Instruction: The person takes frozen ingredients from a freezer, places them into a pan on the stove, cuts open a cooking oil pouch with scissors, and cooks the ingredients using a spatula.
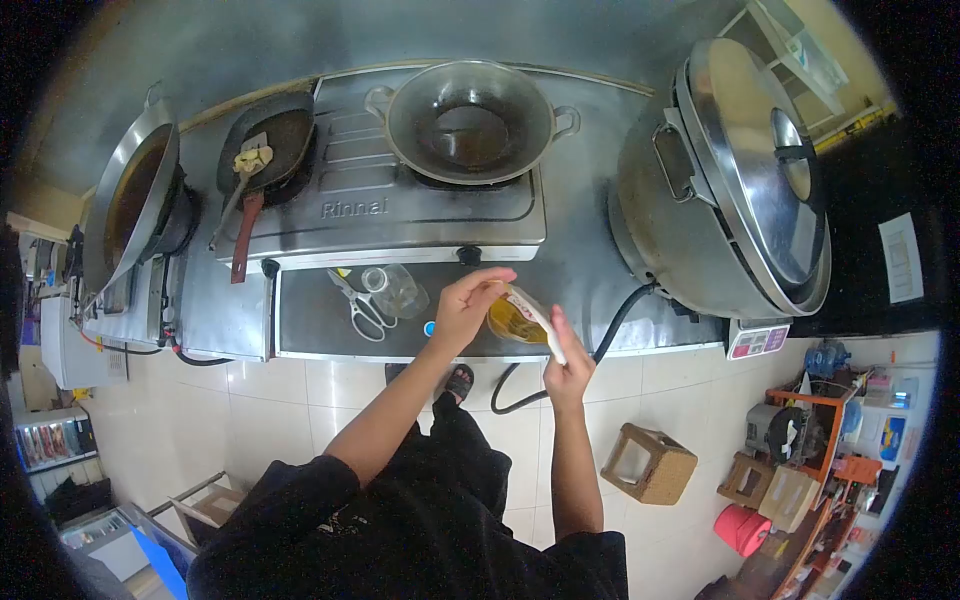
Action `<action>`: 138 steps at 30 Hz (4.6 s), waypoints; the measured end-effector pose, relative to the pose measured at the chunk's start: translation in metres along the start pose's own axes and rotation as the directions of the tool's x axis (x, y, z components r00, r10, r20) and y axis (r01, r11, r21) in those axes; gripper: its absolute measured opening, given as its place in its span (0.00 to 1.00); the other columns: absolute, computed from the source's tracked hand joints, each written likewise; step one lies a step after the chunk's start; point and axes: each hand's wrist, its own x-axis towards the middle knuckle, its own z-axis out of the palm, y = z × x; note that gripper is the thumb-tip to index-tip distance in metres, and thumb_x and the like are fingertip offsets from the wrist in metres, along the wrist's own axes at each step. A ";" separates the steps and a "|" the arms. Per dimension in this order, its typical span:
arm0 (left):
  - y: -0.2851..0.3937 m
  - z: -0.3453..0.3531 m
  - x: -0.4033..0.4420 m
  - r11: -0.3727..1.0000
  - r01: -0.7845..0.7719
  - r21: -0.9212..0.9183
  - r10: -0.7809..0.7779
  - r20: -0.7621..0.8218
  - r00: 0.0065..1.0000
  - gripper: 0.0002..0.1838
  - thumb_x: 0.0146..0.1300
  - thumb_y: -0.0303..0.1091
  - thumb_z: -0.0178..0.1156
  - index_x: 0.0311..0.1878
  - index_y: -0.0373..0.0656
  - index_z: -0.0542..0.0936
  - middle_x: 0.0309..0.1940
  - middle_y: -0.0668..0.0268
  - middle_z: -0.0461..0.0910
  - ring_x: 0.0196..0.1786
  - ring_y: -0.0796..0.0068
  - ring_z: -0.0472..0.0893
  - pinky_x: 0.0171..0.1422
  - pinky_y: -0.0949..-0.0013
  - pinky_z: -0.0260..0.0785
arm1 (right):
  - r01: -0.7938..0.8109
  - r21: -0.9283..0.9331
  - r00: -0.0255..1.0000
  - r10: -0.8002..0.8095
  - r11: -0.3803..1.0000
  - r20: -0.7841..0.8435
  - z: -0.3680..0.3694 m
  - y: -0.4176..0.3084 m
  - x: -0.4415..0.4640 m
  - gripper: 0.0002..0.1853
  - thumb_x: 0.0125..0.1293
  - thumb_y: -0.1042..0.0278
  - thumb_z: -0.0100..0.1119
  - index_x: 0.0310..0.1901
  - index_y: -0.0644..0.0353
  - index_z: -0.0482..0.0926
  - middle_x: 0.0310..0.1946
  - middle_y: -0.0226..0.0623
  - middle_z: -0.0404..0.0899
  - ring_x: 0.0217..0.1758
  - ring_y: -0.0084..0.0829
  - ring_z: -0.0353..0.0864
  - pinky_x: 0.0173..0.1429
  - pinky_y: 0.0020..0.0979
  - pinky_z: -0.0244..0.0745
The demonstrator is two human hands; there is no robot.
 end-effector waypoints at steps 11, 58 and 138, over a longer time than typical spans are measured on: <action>0.008 -0.021 -0.005 0.969 -0.104 0.223 0.060 0.195 0.979 0.10 0.66 0.24 0.60 0.49 0.37 0.85 0.47 0.60 0.86 0.48 0.75 0.85 0.54 0.74 0.76 | -0.189 0.164 0.969 0.157 0.968 0.188 -0.026 0.013 0.032 0.14 0.60 0.86 0.58 0.47 0.69 0.84 0.47 0.49 0.85 0.53 0.37 0.84 0.64 0.33 0.73; 0.010 -0.057 -0.069 0.975 -0.209 0.073 0.189 0.218 0.957 0.46 0.34 0.53 0.82 0.56 0.39 0.73 0.47 0.54 0.82 0.47 0.52 0.83 0.53 0.58 0.74 | -0.078 0.219 0.989 0.048 0.973 0.137 0.021 -0.131 0.041 0.23 0.73 0.55 0.57 0.42 0.77 0.80 0.36 0.49 0.84 0.37 0.31 0.83 0.48 0.30 0.75; -0.001 -0.010 -0.051 0.947 -0.239 0.216 0.284 -0.208 0.936 0.08 0.67 0.22 0.56 0.47 0.36 0.82 0.47 0.57 0.85 0.49 0.65 0.85 0.53 0.69 0.76 | -0.147 0.531 0.948 -0.035 0.835 0.317 0.000 0.010 0.028 0.10 0.62 0.64 0.67 0.38 0.62 0.82 0.39 0.40 0.84 0.51 0.39 0.81 0.70 0.56 0.63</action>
